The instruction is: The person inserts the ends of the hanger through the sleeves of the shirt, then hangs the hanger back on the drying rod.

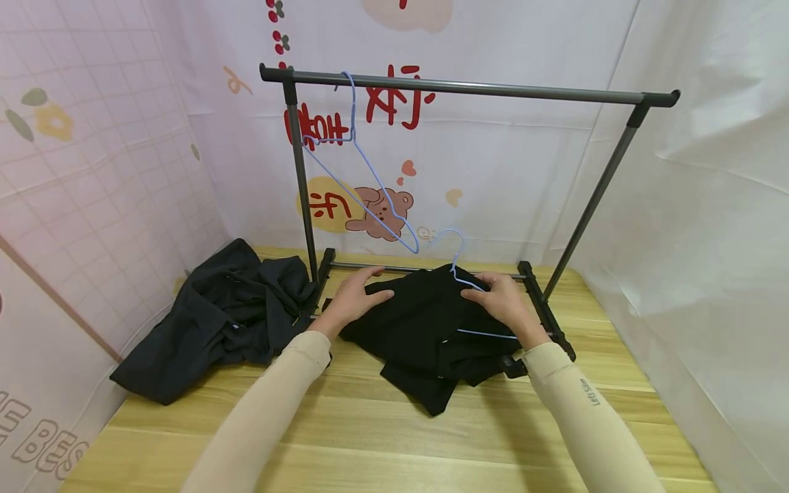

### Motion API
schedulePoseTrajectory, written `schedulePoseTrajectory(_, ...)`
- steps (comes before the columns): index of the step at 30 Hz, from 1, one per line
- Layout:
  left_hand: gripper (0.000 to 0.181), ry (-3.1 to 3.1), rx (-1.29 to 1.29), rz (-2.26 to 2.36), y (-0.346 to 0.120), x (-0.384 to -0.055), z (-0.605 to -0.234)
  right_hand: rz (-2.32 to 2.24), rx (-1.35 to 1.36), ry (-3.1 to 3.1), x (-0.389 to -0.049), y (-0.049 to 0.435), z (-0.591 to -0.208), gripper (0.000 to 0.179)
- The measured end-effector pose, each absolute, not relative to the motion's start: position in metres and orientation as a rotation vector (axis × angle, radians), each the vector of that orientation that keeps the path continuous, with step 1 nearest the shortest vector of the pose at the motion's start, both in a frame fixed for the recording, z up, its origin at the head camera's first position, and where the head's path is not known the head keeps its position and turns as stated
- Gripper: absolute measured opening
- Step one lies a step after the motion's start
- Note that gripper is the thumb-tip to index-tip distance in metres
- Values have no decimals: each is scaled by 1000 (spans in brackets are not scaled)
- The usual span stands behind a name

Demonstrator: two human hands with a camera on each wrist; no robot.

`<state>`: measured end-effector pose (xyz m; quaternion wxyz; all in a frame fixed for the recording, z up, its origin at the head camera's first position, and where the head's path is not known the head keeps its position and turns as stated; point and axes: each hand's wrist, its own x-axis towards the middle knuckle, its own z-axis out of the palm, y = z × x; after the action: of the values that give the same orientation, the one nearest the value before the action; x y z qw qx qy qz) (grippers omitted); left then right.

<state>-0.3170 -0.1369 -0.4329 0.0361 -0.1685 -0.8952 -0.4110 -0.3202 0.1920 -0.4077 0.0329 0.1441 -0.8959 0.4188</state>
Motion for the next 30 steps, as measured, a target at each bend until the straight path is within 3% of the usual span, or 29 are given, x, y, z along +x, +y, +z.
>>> schedulePoseTrajectory(7, 44, -2679, -729, -1150, -92, -310, -420, 1176, 494, -2765, -319, 174, -405, 21)
schedulePoseTrajectory(12, 29, -2634, -725, -1163, -83, -309, -421, 1159, 505, -2787, -318, 169, -405, 24)
schedulePoseTrajectory(30, 28, -2668, -570, -1378, -102, -319, -429, 1247, 684, -2734, -321, 178, -410, 30)
